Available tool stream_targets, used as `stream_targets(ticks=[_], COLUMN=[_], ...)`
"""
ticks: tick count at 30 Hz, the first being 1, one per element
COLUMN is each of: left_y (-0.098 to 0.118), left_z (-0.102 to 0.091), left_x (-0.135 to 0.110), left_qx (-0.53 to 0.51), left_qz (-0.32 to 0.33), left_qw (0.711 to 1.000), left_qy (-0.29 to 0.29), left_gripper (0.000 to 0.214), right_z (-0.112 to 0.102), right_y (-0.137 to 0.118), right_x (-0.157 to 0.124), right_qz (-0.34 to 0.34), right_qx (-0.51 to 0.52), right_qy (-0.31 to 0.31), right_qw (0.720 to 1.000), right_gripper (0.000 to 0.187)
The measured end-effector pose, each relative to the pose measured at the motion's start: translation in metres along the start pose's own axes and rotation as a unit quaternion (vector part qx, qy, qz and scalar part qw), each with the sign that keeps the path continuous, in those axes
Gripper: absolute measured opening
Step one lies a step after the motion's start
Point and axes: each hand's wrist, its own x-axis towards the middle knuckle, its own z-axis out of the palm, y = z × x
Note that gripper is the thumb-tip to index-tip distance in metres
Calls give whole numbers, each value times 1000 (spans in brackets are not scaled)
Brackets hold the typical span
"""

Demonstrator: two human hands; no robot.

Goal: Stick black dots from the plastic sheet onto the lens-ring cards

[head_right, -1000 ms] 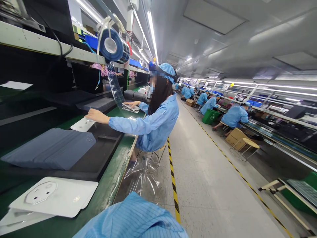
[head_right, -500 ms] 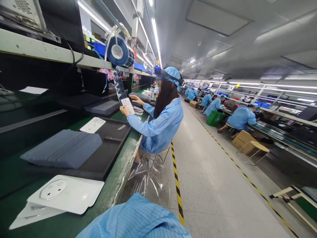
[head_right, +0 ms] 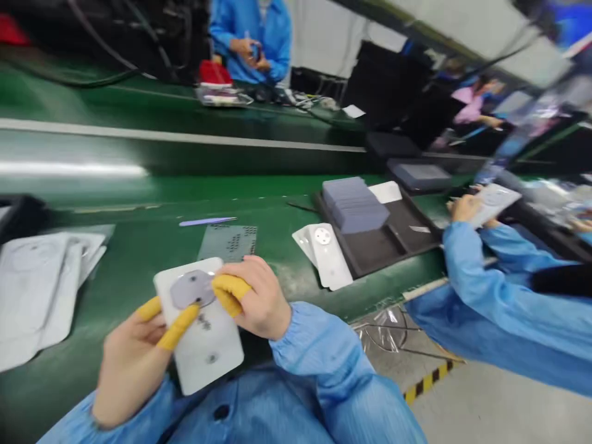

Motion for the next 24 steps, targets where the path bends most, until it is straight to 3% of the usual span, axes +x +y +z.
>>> stream_targets(ticks=[4, 9, 13, 17, 24], left_y=[6, 16, 14, 10, 11], left_z=[11, 11, 4, 5, 9], left_x=[0, -11, -13, -13, -12], left_qx=[-58, -108, -116, -92, 16], left_qz=[-28, -21, 19, 60, 100], left_qw=[997, 994, 991, 992, 993], left_qy=[32, -20, -65, -70, -63], left_gripper=[31, 20, 28, 44, 42], right_z=[-6, -13, -19, -22, -22], right_y=[-12, -20, -22, -21, -23], right_x=[-3, -1, -2, -5, -6], right_qz=[-34, -64, -92, -86, -64], right_qx=[33, 21, -20, -11, -31], right_qy=[-5, -40, -81, -88, -101], right_qw=[999, 997, 992, 992, 992], right_gripper=[24, 25, 26, 25, 25])
